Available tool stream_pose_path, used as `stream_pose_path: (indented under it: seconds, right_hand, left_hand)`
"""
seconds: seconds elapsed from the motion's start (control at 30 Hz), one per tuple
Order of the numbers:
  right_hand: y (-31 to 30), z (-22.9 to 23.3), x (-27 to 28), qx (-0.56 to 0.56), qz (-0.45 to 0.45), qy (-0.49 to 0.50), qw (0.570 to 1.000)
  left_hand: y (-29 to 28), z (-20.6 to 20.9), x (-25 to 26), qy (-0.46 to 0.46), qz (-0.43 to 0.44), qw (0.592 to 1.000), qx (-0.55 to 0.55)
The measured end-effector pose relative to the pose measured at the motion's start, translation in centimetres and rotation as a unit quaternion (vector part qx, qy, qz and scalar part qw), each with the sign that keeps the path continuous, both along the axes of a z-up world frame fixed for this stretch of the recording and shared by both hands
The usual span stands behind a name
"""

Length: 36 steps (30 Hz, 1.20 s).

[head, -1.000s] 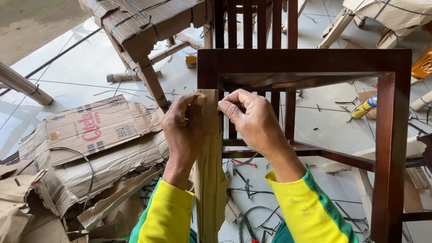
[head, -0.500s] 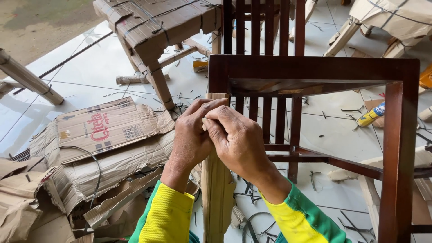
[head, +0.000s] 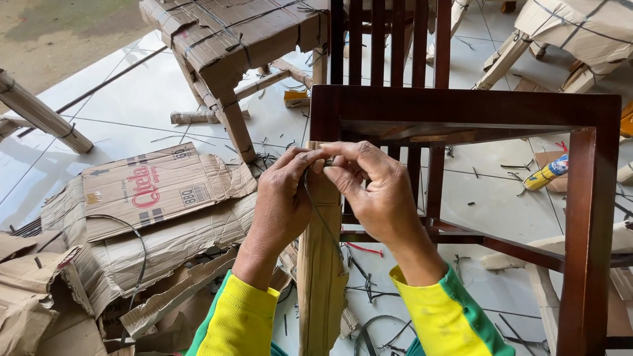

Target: Wrapping wooden chair legs with protective cardboard and securing them with wire ties.

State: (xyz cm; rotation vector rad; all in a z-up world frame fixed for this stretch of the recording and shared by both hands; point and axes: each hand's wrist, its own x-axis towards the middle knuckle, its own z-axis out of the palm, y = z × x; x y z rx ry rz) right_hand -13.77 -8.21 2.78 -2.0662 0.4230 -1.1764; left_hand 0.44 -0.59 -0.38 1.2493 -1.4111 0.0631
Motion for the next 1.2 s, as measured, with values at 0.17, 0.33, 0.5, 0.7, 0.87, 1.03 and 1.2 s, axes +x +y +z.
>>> stream_pose_path:
  seconds: [0.17, 0.33, 0.5, 0.7, 0.87, 1.03, 1.2]
  right_hand:
    - [-1.0, -1.5, 0.8, -0.092, -0.066, -0.002, 0.994]
    - [-1.7, -2.5, 0.7, -0.112, -0.081, 0.018, 0.990]
    - [-1.7, -2.5, 0.3, -0.008, -0.019, 0.038, 0.999]
    - [-1.8, -2.9, 0.4, -0.041, -0.005, 0.061, 0.997]
    - [-1.2, -2.7, 0.5, -0.052, -0.012, 0.064, 0.997]
    - [-0.9, -2.2, 0.5, -0.041, -0.010, 0.063, 0.997]
    - [-0.9, -2.2, 0.8, -0.088, -0.039, 0.042, 0.995]
  left_hand:
    - [-0.5, -0.2, 0.1, 0.003, 0.000, 1.000, 0.002]
    - [-0.8, 1.1, 0.0, 0.007, 0.003, 1.000, 0.008]
    - [-1.0, 0.9, 0.8, 0.195, -0.055, 0.972, 0.119]
    - [-0.5, 1.0, 1.7, 0.290, -0.107, 0.937, 0.162]
    - [-0.4, 1.3, 1.5, 0.286, -0.091, 0.936, 0.183]
    - [-0.4, 0.4, 1.6, 0.241, -0.079, 0.953, 0.169]
    - [0.1, 0.6, 1.3, 0.022, -0.006, 0.996, 0.090]
